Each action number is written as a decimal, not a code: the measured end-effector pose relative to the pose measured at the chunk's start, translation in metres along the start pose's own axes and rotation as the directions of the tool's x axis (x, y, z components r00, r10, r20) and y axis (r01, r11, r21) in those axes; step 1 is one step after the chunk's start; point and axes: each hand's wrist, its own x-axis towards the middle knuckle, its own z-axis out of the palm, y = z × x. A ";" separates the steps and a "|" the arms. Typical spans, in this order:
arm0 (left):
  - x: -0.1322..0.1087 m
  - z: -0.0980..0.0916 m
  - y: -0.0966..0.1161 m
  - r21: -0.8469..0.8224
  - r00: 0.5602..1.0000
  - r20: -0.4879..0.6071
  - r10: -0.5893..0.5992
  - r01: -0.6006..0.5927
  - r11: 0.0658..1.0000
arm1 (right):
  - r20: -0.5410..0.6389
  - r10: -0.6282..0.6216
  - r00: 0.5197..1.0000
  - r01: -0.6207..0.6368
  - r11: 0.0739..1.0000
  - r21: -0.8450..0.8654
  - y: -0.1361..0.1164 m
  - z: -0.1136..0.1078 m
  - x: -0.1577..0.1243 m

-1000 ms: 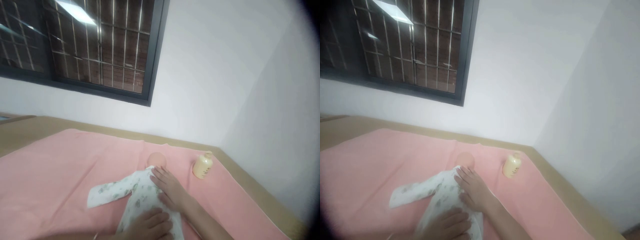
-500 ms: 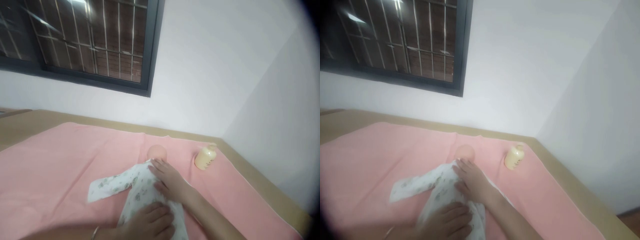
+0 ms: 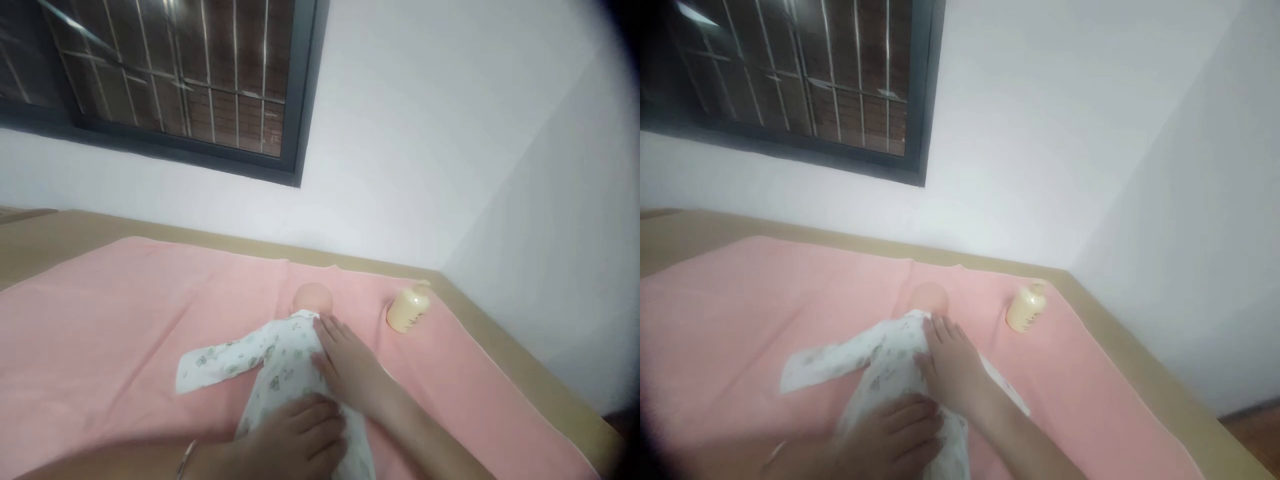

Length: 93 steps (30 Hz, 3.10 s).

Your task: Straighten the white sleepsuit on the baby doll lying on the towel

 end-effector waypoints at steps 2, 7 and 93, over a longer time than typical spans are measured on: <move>0.000 0.007 -0.002 0.003 1.000 0.015 0.018 -0.018 1.000 | -0.005 0.091 0.996 -0.091 0.996 -0.018 -0.013 -0.001 -0.015; 0.002 0.004 -0.001 0.012 0.999 0.032 0.007 -0.007 1.000 | 0.013 -0.293 0.956 0.293 0.956 0.036 -0.017 -0.010 -0.007; -0.006 0.022 -0.007 -0.056 0.992 -0.126 -0.009 0.002 0.998 | -0.001 -0.388 0.921 0.387 0.918 0.092 0.000 -0.012 0.018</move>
